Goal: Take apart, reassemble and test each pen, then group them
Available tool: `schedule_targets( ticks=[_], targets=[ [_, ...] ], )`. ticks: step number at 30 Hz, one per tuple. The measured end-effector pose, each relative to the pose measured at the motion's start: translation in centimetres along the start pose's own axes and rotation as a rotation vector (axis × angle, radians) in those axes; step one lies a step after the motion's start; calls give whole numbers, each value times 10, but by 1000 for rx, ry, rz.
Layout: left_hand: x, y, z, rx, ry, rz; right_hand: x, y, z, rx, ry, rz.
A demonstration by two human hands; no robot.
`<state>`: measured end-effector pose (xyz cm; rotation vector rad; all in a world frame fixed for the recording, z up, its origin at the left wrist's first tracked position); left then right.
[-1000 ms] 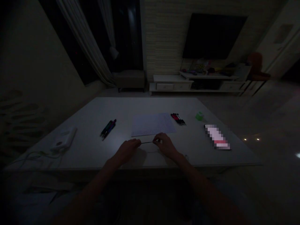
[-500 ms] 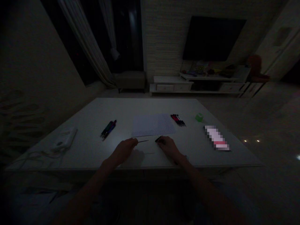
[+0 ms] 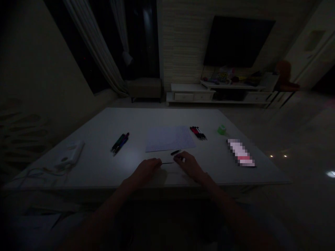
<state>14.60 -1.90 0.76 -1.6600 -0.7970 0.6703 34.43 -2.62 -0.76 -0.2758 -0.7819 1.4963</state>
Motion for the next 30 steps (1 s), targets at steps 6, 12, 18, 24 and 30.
schedule_targets(
  ticks=[6,12,18,24,30],
  targets=[
    [10,12,-13,-47,41,-20,-14,9,9,-64,-93,103],
    [11,4,9,-28,-97,-40,-5,-6,-28,-155,18,-11],
    [8,13,11,-104,-44,-118,0,-3,-39,-188,16,-49],
    [17,39,-23,-72,160,-204,-4,-9,-42,-175,10,-114],
    [32,40,-42,-123,171,-247,-8,-16,-43,-248,27,-147]
  ],
)
Point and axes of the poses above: each hand's wrist, its own x-axis towards the middle knuckle, its own y-axis out of the palm, z = x × y, the point moved 4 cm from there along x, towards the middle knuckle
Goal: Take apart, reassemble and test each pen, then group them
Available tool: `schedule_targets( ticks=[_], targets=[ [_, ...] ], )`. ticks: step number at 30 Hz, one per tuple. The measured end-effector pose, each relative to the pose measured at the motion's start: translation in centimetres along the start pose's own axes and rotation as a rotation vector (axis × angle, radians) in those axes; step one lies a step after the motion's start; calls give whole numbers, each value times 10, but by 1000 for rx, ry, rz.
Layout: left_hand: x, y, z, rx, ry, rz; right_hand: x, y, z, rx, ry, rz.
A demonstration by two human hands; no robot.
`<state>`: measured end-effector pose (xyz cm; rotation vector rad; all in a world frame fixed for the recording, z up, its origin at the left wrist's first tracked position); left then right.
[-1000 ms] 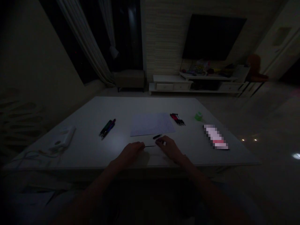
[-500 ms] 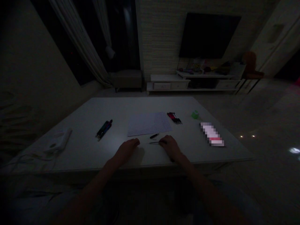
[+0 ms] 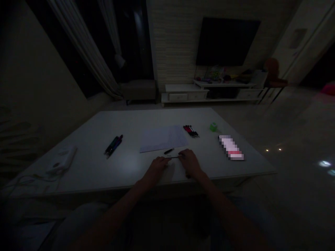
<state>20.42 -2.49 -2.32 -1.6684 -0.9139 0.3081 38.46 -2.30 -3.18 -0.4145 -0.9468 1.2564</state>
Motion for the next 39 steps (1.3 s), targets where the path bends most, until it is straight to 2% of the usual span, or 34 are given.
schedule_targets(
  ticks=[4,7,10,13,18,22,28,39],
  targets=[
    [1,-12,8,4,-54,-14,-1,-7,-1,-108,6,39],
    [-6,-30,25,13,-142,-64,-4,-12,-8,-171,16,53],
    [-17,-48,47,51,-257,-120,-10,-14,-18,-238,35,5],
    [-32,-57,64,125,-364,-162,-17,-14,-25,-304,50,-59],
    [-55,-58,76,257,-455,-291,-21,-11,-25,-335,48,-101],
    [-66,-57,79,261,-497,-382,-17,-9,-20,-371,67,-101],
    [-66,-52,81,238,-467,-325,-14,-7,-14,-401,68,-93],
    [-68,-50,80,183,-417,-314,-17,-4,-21,-324,42,-98]
  ],
)
Point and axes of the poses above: each hand's wrist, its own x-axis towards the middle knuckle, its own y-axis out of the palm, z = x × y, the point moved 4 cm from there along x, towards the middle knuckle
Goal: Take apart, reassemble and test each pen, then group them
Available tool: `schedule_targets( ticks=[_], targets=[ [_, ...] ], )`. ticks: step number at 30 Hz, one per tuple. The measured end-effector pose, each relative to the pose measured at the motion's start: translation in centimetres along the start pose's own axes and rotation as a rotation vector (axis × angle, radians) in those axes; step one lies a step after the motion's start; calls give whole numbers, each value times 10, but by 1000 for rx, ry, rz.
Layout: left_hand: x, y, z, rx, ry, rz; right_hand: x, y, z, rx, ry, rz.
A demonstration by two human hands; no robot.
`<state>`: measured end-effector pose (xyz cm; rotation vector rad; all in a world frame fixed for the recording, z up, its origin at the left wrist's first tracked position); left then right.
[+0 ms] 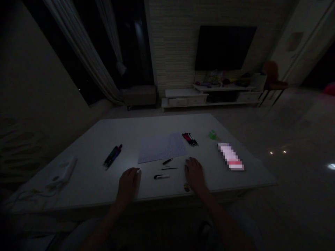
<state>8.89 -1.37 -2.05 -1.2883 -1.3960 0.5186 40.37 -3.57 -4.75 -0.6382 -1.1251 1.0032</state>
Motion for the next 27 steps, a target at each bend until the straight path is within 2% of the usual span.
schedule_targets(
  ticks=[3,6,11,14,17,20,24,27],
  targets=[
    [2,1,-8,-19,17,41,0,-2,-4,102,23,-2],
    [6,5,-28,-72,81,96,2,-6,-3,235,60,-1],
    [14,22,-68,-172,183,202,4,-4,21,374,-26,122],
    [16,30,-78,-209,195,249,6,-2,32,379,-50,169],
    [18,32,-74,-232,165,277,10,2,37,353,-38,191],
    [22,30,-58,-253,103,269,14,7,37,322,-7,208],
    [26,24,-32,-285,33,199,16,10,38,309,-16,222],
    [26,20,-20,-347,-4,132,16,8,40,332,-3,217]
  ],
)
Point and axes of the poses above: each hand's wrist, its own x-axis towards the middle knuckle, its own y-axis out of the palm, z = x × y, the point moved 4 cm from there along x, towards the middle knuckle
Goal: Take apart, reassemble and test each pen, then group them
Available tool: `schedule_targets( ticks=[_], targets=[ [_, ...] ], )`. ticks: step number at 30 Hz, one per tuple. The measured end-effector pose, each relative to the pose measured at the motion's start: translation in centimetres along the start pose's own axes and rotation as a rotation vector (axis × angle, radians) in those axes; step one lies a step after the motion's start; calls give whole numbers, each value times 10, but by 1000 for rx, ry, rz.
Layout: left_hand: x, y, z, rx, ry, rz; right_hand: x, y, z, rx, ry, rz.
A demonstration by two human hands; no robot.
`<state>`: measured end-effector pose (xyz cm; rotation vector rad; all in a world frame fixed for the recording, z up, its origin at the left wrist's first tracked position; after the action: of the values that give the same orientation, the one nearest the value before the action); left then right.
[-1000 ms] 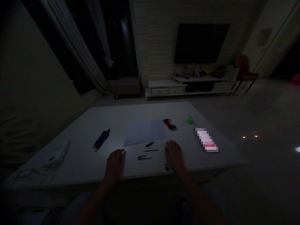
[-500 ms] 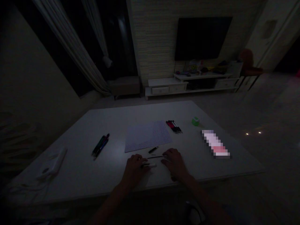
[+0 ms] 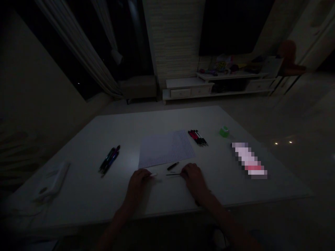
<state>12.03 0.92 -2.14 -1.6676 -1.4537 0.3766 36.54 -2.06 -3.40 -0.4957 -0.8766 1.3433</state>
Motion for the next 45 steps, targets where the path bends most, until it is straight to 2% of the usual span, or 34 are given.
schedule_targets(
  ticks=[4,8,14,19,23,26,29,34,38,41,45],
  targets=[
    [0,0,1,-50,-11,-22,-2,-2,6,38,35,0],
    [1,2,-3,-45,41,-34,-2,-1,12,26,43,-13],
    [-1,-1,-6,-59,92,-79,-1,1,15,58,-18,-43],
    [-3,-2,-4,-76,90,-102,0,0,13,88,-18,-135],
    [-3,-1,-5,-36,102,-99,1,-1,19,62,-92,-144],
    [-6,0,-13,62,161,-74,-1,0,28,38,-207,-143],
    [-12,3,-24,151,288,-11,-4,2,36,94,-321,-121],
    [-22,13,-32,320,410,109,-9,7,45,223,-402,-119],
    [-23,16,-36,442,420,141,-10,11,53,320,-372,-112],
    [-21,16,-38,454,414,152,-10,13,57,344,-340,-60],
    [-18,9,-34,377,319,72,-2,11,45,210,-273,-6]
  ],
)
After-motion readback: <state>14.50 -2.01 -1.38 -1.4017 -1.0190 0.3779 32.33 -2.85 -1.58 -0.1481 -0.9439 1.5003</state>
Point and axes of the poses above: each hand's wrist, its own x-axis towards the middle knuckle, its own y-axis out of the palm, z = x × y, the point moved 4 cm from there along x, towards the middle knuckle
